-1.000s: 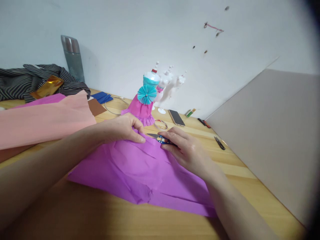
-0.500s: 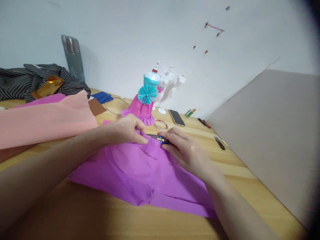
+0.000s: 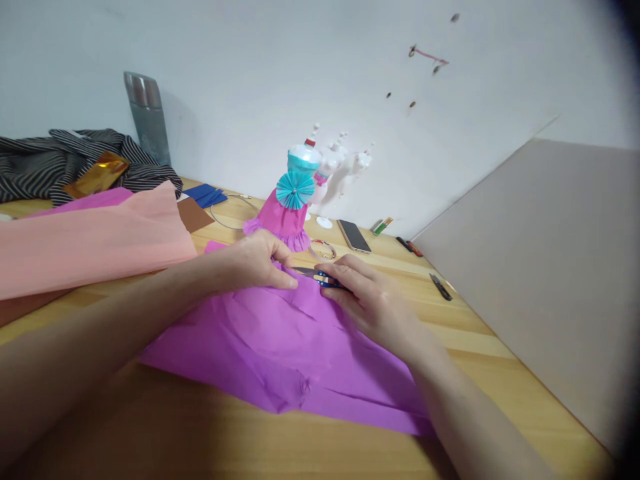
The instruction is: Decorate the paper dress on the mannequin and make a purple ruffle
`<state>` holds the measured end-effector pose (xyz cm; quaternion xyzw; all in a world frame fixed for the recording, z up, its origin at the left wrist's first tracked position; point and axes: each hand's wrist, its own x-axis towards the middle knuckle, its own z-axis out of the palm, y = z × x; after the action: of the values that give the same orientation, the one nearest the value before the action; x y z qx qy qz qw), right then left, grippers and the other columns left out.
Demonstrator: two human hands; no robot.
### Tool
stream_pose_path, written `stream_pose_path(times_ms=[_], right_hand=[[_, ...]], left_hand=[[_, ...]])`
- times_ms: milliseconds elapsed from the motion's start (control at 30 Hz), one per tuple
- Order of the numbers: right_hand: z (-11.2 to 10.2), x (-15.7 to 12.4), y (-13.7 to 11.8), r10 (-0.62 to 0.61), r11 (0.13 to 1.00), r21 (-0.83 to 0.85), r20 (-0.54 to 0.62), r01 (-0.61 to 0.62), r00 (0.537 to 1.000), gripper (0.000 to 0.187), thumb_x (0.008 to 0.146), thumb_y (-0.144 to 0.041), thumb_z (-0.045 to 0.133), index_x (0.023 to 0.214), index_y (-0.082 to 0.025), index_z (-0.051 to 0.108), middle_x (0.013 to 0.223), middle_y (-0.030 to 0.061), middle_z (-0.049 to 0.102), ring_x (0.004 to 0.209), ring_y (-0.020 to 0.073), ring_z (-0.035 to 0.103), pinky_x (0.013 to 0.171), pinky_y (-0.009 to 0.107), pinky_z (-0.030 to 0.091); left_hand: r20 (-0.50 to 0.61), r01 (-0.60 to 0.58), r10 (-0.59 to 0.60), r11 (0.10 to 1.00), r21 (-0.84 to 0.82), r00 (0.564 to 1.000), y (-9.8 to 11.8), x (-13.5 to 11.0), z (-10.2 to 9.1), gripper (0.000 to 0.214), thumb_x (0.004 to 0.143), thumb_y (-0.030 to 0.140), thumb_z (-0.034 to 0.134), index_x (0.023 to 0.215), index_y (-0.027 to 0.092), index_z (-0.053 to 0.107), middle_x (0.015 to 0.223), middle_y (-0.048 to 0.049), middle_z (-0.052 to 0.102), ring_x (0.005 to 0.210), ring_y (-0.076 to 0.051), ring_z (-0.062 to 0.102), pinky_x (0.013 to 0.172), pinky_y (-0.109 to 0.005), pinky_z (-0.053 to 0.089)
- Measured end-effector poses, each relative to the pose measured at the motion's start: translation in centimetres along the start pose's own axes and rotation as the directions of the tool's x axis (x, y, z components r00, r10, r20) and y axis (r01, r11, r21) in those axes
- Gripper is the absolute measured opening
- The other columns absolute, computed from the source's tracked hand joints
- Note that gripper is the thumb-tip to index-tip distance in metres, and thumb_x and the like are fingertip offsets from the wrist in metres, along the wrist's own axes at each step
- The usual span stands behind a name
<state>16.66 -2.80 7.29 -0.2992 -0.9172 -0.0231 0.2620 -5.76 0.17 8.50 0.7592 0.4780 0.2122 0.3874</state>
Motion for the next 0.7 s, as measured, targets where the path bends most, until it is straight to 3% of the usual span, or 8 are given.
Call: stream_pose_path(times_ms=[200,400,567,700], right_hand=[[0.3,-0.1,0.1,0.009,1.000,-0.014,-0.021,-0.009,1.000,0.023,0.093,-0.017,0.051,0.115,-0.018,0.056,0.095,0.0098,0.059,0.083,0.0186,0.060,0.069,0.031,0.053],[0.4,0.1,0.0,-0.008,1.000,-0.007,-0.064,0.007,0.998,0.020,0.093,-0.015,0.051,0.112,-0.018,0.057,0.086,0.0069,0.057,0.075,0.0173,0.058,0.065,0.030,0.051],[0.3,0.1,0.0,-0.009,1.000,-0.020,-0.095,0.007,0.995,0.020,0.092,-0.014,0.052,0.111,-0.018,0.058,0.087,0.0070,0.057,0.077,0.0180,0.057,0.067,0.030,0.051],[0.4,0.0,0.0,-0.003,1.000,-0.011,-0.089,0.002,0.996,0.021,0.092,-0.015,0.052,0.112,-0.018,0.058,0.087,0.0074,0.057,0.080,0.0186,0.058,0.067,0.030,0.051]], left_hand=[[-0.028,0.002,-0.001,0.999,0.042,1.000,0.0,-0.2,0.2,0.022,0.059,0.037,0.067,0.066,0.016,0.071,0.055,0.0046,0.044,0.057,-0.010,0.041,0.053,-0.022,0.029],[0.017,-0.017,0.016,0.999,0.046,1.000,0.3,-0.8,-1.4,0.042,0.059,0.039,0.072,0.097,0.022,0.074,0.084,-0.0005,0.064,0.079,-0.017,0.055,0.063,-0.023,0.038],[-0.007,0.046,-0.045,0.996,0.079,0.999,0.0,-0.8,-1.9,0.029,0.058,0.036,0.069,0.081,0.018,0.074,0.071,-0.0006,0.060,0.065,-0.015,0.051,0.054,-0.024,0.033],[-0.026,0.017,-0.015,0.996,0.089,1.000,0.1,-0.8,-1.5,0.022,0.061,0.032,0.066,0.074,0.017,0.073,0.066,0.0008,0.057,0.062,-0.013,0.047,0.054,-0.024,0.030]])
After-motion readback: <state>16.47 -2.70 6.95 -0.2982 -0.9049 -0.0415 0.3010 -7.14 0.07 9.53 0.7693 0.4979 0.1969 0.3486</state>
